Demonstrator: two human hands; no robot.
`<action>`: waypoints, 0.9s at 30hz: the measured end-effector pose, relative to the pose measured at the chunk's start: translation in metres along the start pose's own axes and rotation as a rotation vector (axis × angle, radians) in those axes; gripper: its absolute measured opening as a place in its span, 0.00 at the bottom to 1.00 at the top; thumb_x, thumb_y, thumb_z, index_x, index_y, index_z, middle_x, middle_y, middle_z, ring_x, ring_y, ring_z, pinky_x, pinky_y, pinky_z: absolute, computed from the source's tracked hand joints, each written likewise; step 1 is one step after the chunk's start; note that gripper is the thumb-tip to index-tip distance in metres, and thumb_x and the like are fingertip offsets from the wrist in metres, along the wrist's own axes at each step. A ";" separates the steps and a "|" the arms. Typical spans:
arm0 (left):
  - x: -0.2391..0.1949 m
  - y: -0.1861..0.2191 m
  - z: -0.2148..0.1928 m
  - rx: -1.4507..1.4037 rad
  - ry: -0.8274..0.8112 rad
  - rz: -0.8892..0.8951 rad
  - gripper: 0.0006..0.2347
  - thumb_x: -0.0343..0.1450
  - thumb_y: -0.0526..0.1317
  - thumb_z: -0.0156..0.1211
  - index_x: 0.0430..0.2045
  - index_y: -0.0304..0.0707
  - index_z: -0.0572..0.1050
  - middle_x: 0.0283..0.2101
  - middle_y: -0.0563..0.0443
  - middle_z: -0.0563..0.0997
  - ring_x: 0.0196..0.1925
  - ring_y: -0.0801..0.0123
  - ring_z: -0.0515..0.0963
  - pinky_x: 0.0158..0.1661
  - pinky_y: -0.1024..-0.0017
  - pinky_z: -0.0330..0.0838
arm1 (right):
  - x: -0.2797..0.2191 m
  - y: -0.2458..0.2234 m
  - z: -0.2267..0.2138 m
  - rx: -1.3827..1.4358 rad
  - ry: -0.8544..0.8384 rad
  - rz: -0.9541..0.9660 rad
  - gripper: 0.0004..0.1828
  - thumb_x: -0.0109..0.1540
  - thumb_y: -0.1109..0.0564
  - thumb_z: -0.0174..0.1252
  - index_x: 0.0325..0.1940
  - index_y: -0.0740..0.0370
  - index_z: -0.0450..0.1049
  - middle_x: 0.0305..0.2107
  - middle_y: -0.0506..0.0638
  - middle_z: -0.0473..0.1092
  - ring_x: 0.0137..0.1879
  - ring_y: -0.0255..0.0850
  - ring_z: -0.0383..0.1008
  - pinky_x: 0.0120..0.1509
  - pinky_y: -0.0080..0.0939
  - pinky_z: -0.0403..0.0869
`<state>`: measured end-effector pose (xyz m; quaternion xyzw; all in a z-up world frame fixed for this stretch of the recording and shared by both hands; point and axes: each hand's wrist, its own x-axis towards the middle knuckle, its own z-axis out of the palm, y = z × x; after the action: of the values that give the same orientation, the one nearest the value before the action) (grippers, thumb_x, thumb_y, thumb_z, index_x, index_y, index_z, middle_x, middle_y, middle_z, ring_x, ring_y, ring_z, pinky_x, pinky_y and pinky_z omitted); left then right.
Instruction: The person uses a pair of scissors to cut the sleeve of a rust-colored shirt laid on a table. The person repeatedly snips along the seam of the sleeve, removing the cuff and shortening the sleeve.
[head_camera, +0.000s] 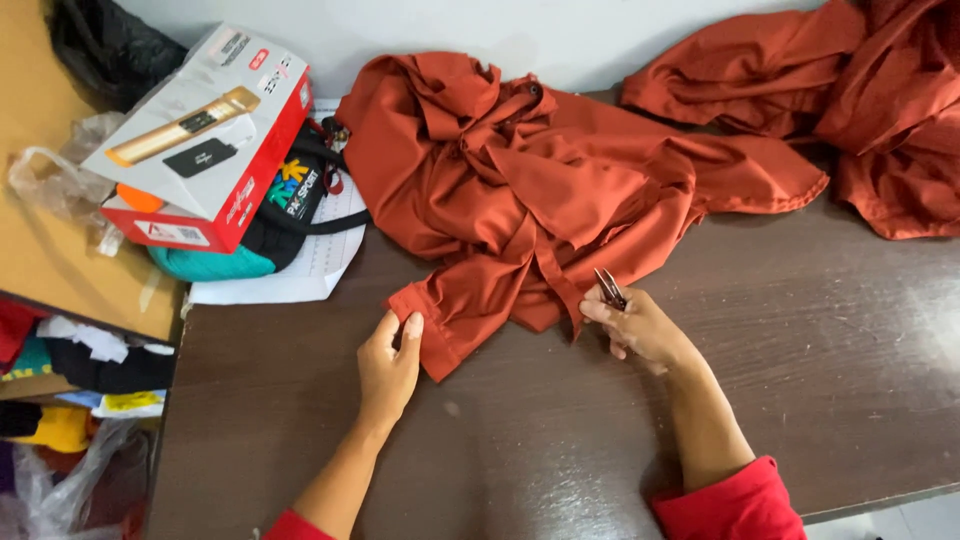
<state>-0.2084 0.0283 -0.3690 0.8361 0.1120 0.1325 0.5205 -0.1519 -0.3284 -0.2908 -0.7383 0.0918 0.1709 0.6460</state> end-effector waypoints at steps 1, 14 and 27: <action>0.001 0.000 0.001 0.005 0.009 -0.005 0.13 0.76 0.47 0.57 0.47 0.41 0.82 0.42 0.41 0.86 0.48 0.47 0.83 0.45 0.55 0.78 | -0.002 -0.005 -0.001 0.062 0.007 0.007 0.10 0.64 0.58 0.63 0.39 0.71 0.76 0.27 0.57 0.70 0.18 0.29 0.56 0.13 0.33 0.66; 0.000 0.008 0.004 0.045 0.039 0.025 0.10 0.74 0.46 0.60 0.40 0.44 0.83 0.31 0.37 0.84 0.37 0.44 0.84 0.32 0.53 0.75 | -0.011 -0.021 0.003 0.312 0.024 -0.058 0.06 0.64 0.60 0.63 0.39 0.67 0.75 0.13 0.41 0.53 0.12 0.24 0.45 0.13 0.32 0.65; -0.003 0.042 -0.007 0.045 0.060 0.102 0.12 0.74 0.48 0.60 0.32 0.37 0.76 0.32 0.32 0.81 0.37 0.35 0.80 0.35 0.47 0.68 | -0.016 -0.018 0.001 0.392 -0.079 -0.120 0.06 0.61 0.64 0.63 0.42 0.64 0.77 0.10 0.39 0.55 0.10 0.23 0.48 0.12 0.33 0.67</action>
<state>-0.2111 0.0152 -0.3285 0.8477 0.0878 0.1814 0.4907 -0.1607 -0.3262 -0.2683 -0.5956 0.0537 0.1396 0.7892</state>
